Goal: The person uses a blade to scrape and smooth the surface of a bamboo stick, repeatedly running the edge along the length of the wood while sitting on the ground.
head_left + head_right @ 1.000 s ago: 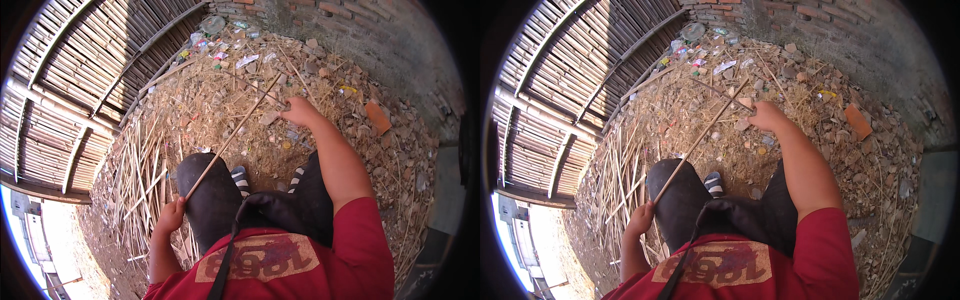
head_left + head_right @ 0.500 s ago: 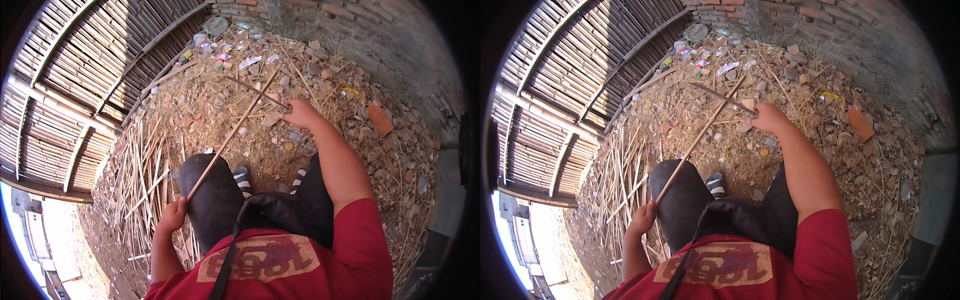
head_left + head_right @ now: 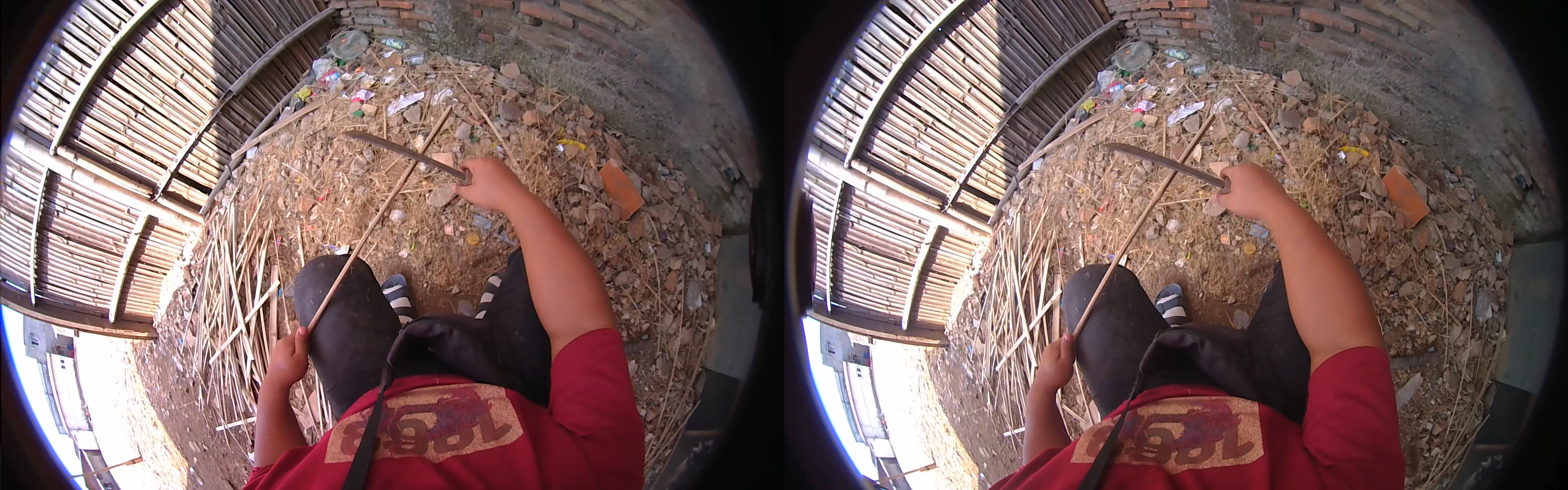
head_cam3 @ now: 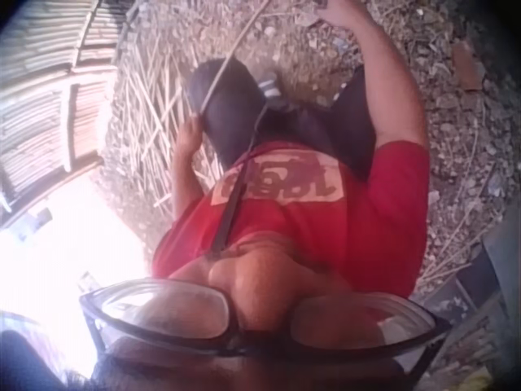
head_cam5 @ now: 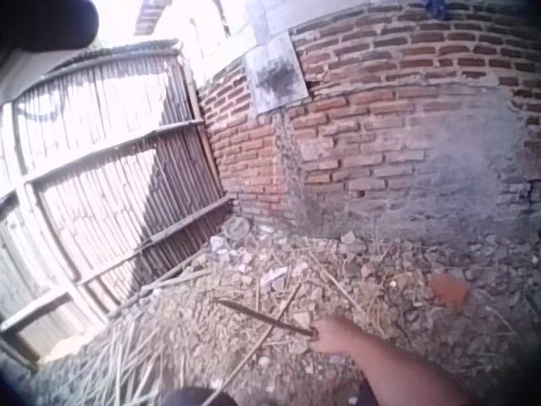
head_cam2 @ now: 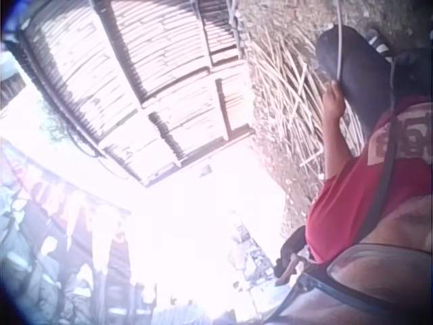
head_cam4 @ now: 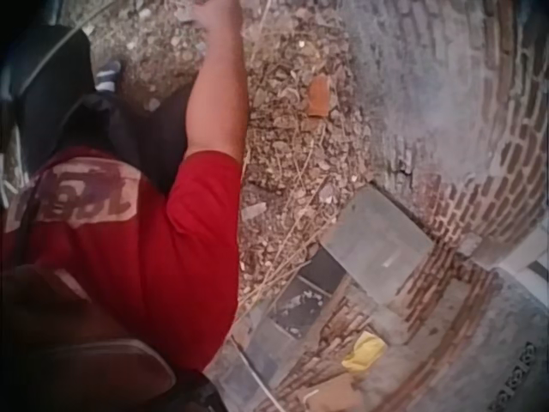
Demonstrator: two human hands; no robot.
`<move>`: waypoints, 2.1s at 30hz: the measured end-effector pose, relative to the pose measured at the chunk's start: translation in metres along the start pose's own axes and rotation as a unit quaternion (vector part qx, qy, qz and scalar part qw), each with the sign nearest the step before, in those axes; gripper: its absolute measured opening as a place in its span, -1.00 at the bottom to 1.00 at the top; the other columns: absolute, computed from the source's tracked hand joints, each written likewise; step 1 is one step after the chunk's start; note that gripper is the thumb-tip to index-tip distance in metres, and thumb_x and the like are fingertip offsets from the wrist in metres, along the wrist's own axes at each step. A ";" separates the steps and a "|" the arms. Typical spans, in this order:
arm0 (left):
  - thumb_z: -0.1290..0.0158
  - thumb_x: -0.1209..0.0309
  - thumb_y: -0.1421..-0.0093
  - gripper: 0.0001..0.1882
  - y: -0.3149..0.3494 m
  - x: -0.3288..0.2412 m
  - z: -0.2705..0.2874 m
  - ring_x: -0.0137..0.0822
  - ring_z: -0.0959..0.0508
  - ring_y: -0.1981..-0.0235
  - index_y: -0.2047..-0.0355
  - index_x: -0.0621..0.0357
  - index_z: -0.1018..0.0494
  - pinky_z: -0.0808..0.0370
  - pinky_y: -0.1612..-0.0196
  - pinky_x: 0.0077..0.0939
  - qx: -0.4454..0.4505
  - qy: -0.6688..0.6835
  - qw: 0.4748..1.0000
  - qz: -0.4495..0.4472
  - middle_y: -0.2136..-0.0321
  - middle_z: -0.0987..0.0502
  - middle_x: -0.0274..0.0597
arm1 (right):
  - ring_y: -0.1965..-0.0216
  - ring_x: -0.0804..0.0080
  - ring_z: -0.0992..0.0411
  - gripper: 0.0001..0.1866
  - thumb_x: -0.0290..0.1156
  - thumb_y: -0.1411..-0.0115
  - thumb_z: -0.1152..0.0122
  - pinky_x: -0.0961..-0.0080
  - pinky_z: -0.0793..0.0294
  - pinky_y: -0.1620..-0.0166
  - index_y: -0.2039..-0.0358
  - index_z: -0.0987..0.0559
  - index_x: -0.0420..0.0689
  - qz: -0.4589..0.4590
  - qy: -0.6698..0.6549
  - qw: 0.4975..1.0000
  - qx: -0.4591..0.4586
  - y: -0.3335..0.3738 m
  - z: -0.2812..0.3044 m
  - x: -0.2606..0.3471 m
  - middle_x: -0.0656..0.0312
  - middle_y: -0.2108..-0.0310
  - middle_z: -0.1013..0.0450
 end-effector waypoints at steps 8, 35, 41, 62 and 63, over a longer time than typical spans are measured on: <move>0.30 -0.05 -0.50 -0.33 0.002 -0.011 0.003 -0.18 -0.41 0.54 0.41 0.38 -0.43 -0.38 0.36 -0.21 -0.009 -0.011 0.999 -0.037 0.62 -0.42 -0.02 | 0.25 0.09 -0.58 -0.45 -0.09 -0.07 -0.40 0.18 -0.53 0.13 0.03 -0.62 -0.22 0.010 0.000 0.998 0.061 0.006 0.003 0.000 0.00 0.34 -0.58; 0.22 0.13 -0.48 -0.51 0.005 -0.025 0.009 0.32 -0.54 0.39 0.33 0.30 -0.50 -0.43 0.32 0.03 -0.026 -0.069 0.995 -0.071 0.50 -0.52 0.30 | 0.16 0.04 -0.56 -0.39 -0.03 -0.05 -0.43 0.21 -0.52 0.07 0.04 -0.61 -0.27 0.008 -0.058 0.994 0.087 0.000 -0.013 -0.017 -0.10 0.19 -0.57; 0.22 0.13 -0.47 -0.51 0.003 -0.028 0.009 0.32 -0.53 0.41 0.38 0.31 -0.47 -0.41 0.34 0.03 -0.033 -0.060 0.994 -0.083 0.52 -0.51 0.29 | 0.16 0.07 -0.57 -0.31 -0.01 -0.02 -0.45 0.24 -0.52 0.07 -0.02 -0.59 -0.28 -0.010 -0.064 0.996 0.054 -0.005 -0.011 -0.027 -0.06 0.18 -0.58; 0.23 0.07 -0.48 -0.47 0.001 -0.013 0.008 0.26 -0.52 0.45 0.36 0.30 -0.48 -0.41 0.34 0.00 -0.016 -0.042 0.996 -0.071 0.54 -0.50 0.25 | 0.27 0.09 -0.58 -0.52 -0.10 -0.03 -0.43 0.22 -0.53 0.16 0.15 -0.64 -0.20 0.030 0.011 0.995 0.093 0.007 0.005 0.010 -0.01 0.37 -0.57; 0.20 0.09 -0.47 -0.50 0.000 -0.011 0.008 0.30 -0.54 0.42 0.32 0.28 -0.51 -0.42 0.35 0.04 -0.016 -0.050 0.996 -0.073 0.52 -0.52 0.28 | 0.24 0.05 -0.58 -0.51 -0.11 -0.02 -0.42 0.22 -0.54 0.14 0.13 -0.64 -0.19 -0.003 -0.025 0.997 0.078 0.003 0.005 -0.008 -0.01 0.36 -0.57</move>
Point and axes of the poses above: each hand's wrist, its own y-axis away from the middle knuckle, its own z-axis out of the back of the hand, x = y × z, the point moved 8 cm from there along -y, towards the middle knuckle
